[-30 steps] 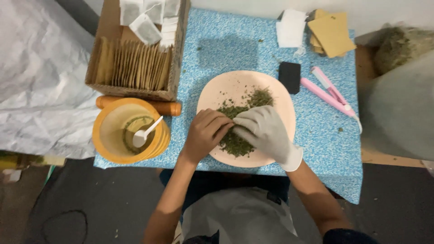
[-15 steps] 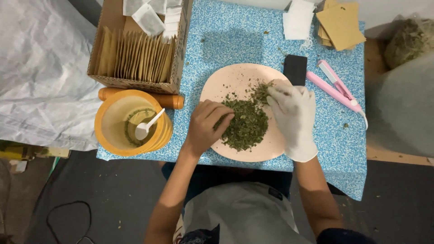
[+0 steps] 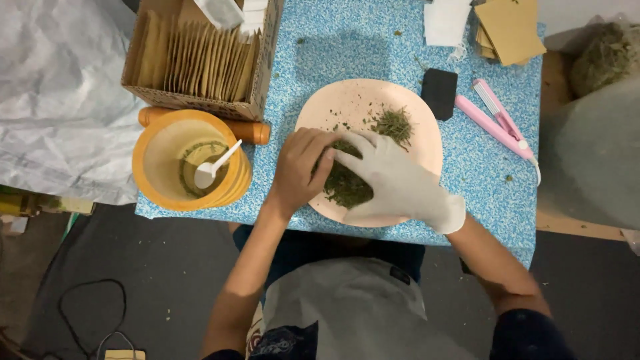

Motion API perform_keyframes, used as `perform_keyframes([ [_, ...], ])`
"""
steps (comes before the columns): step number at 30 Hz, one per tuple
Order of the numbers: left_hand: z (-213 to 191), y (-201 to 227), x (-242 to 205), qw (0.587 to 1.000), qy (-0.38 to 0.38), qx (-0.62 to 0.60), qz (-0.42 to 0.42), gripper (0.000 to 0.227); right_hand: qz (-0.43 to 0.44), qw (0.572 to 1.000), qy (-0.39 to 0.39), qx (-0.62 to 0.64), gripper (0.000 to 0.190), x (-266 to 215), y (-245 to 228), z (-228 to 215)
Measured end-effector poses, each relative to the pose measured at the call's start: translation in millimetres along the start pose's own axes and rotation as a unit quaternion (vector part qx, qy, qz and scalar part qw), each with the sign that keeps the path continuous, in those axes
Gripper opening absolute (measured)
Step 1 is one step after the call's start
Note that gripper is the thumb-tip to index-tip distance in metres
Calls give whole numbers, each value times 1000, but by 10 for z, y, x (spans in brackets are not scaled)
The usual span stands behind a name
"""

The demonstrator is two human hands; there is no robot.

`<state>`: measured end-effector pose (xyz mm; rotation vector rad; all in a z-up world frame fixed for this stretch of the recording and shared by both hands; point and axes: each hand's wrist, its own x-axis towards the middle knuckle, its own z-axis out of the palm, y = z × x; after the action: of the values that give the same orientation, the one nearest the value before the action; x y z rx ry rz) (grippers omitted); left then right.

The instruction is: Sorting through dried tea leaves on a plate to remove stems and impurities by hand.

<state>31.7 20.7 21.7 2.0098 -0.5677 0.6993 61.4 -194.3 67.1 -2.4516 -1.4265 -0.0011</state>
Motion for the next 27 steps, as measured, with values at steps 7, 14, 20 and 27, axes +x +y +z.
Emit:
perform_keyframes([
  [7, -14, -67, -22, 999, 16, 22, -16, 35, 1, 991, -8, -132, 144, -186, -143, 105],
  [14, 57, -98, -13, 999, -1, 35, -15, 36, -43, 982, 100, -156, 114, -133, 193, 255],
  [20, -22, -40, 362, 997, -5, 65, -47, 40, -44, 978, 115, -169, 108, 56, 400, 299],
  [27, 106, -516, 811, 995, -28, 79, -55, 38, -26, 981, 95, -164, 116, 209, 455, 332],
])
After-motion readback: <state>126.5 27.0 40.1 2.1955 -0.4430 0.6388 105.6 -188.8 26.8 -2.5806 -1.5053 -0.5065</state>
